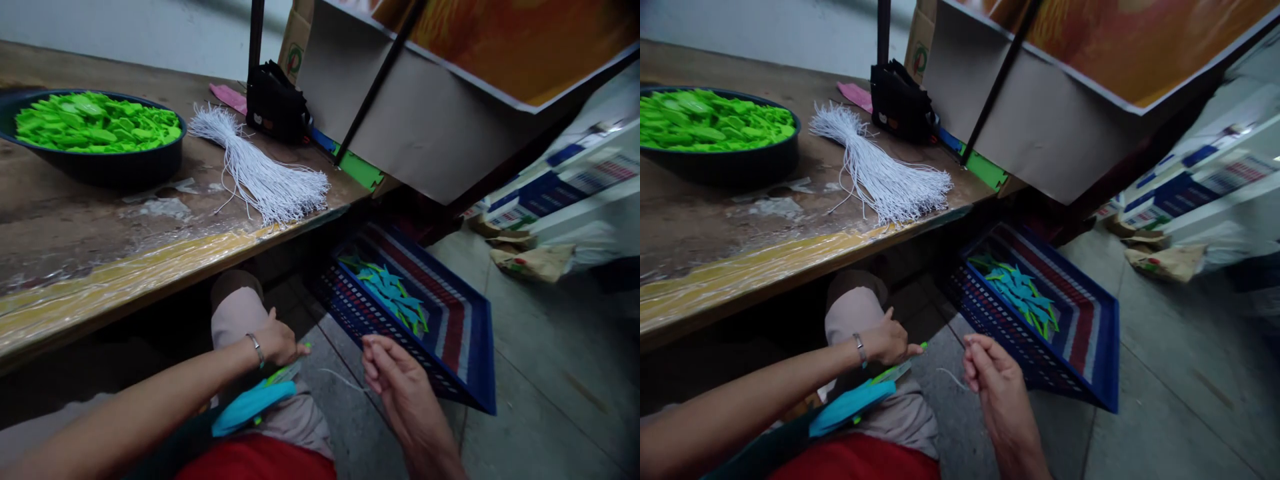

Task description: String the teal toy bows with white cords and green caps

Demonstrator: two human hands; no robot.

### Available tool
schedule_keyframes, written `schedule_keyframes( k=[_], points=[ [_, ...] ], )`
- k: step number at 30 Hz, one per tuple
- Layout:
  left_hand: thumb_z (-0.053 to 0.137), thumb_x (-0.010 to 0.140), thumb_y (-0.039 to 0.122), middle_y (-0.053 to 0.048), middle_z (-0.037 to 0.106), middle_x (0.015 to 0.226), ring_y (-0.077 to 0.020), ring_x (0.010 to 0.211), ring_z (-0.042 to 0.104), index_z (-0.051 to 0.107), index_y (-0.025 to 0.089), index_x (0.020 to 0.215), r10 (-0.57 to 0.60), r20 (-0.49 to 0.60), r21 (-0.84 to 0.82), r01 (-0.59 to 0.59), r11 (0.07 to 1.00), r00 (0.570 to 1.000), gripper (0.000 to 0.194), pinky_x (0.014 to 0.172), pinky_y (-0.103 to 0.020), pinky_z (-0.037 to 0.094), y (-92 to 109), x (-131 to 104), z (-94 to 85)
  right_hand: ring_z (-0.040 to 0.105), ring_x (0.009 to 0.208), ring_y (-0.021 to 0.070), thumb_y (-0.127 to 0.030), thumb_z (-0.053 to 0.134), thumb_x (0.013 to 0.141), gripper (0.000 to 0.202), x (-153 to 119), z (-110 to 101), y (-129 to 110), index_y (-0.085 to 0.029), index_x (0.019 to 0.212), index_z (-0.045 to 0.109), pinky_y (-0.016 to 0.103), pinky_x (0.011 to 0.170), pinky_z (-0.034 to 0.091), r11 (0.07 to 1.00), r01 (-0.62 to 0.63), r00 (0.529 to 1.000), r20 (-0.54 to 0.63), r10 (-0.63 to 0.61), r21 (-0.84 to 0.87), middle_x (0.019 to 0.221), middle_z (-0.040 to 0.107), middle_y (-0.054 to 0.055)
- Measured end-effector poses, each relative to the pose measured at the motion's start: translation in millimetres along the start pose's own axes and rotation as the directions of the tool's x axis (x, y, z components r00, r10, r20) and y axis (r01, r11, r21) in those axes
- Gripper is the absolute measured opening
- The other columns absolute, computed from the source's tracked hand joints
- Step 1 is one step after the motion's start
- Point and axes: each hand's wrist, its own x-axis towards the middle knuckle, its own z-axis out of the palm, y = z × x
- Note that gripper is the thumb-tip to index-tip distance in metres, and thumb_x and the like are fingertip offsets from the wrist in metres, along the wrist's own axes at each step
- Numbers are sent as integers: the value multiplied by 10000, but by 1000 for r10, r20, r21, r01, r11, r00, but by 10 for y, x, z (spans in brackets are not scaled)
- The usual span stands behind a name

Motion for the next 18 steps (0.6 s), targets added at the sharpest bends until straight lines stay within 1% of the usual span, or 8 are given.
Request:
schedule_keyframes(
  k=[3,6,8,11,12,14,16,18],
  points=[
    [748,855,377,-26,735,861,-233,931,691,673,168,734,-100,189,-129,126,984,977,253,945,-466,515,-15,117,175,473,490,97,-560,908,596,516,-24,-129,174,-136,862,783,195,460,343,972,-37,999,-21,33,-232,581,624,27],
    [811,740,429,-46,711,691,-234,691,692,641,154,642,-119,294,-346,222,912,948,338,717,-404,575,12,-21,255,493,480,122,-560,859,635,467,-23,-106,238,-134,799,758,218,470,358,948,-9,1000,4,10,-318,551,629,34],
    [799,691,483,-74,733,760,-222,686,697,615,171,692,-97,238,-536,214,816,966,362,685,-368,578,62,-193,232,504,503,126,-528,797,716,393,2,-9,181,-143,764,733,222,492,384,928,74,997,49,-60,-365,561,610,19],
    [776,679,491,-17,710,929,-109,680,647,542,216,861,-91,7,-753,65,655,996,404,698,-260,560,202,-467,124,523,553,126,-444,677,843,300,50,245,22,-162,740,693,212,521,418,858,280,960,141,-243,-431,617,588,3],
    [802,666,462,5,689,910,-83,626,606,533,223,912,-85,-69,-800,-4,601,994,436,658,-236,546,261,-549,79,538,572,128,-405,642,871,273,61,354,-28,-171,736,678,208,528,430,820,362,932,176,-316,-443,639,589,2],
    [856,660,404,34,649,804,-73,522,524,562,214,1011,-43,-205,-857,-158,490,978,496,557,-232,517,382,-699,-11,566,591,128,-319,586,912,228,72,595,-104,-188,738,653,201,532,444,721,534,845,254,-471,-441,676,598,0],
    [858,703,404,34,630,713,-96,493,513,623,182,1068,-9,-309,-882,-283,376,951,487,515,-255,502,487,-832,-88,583,587,117,-233,531,953,223,66,842,-147,-200,756,629,196,540,460,606,681,731,343,-589,-411,702,597,-6],
    [835,740,434,9,657,705,-121,545,564,697,162,1004,-31,-393,-880,-366,302,919,403,567,-266,522,567,-949,-142,611,616,120,-176,482,983,227,50,1058,-175,-207,798,609,210,584,496,484,785,618,420,-665,-387,764,603,6]
  ],
)
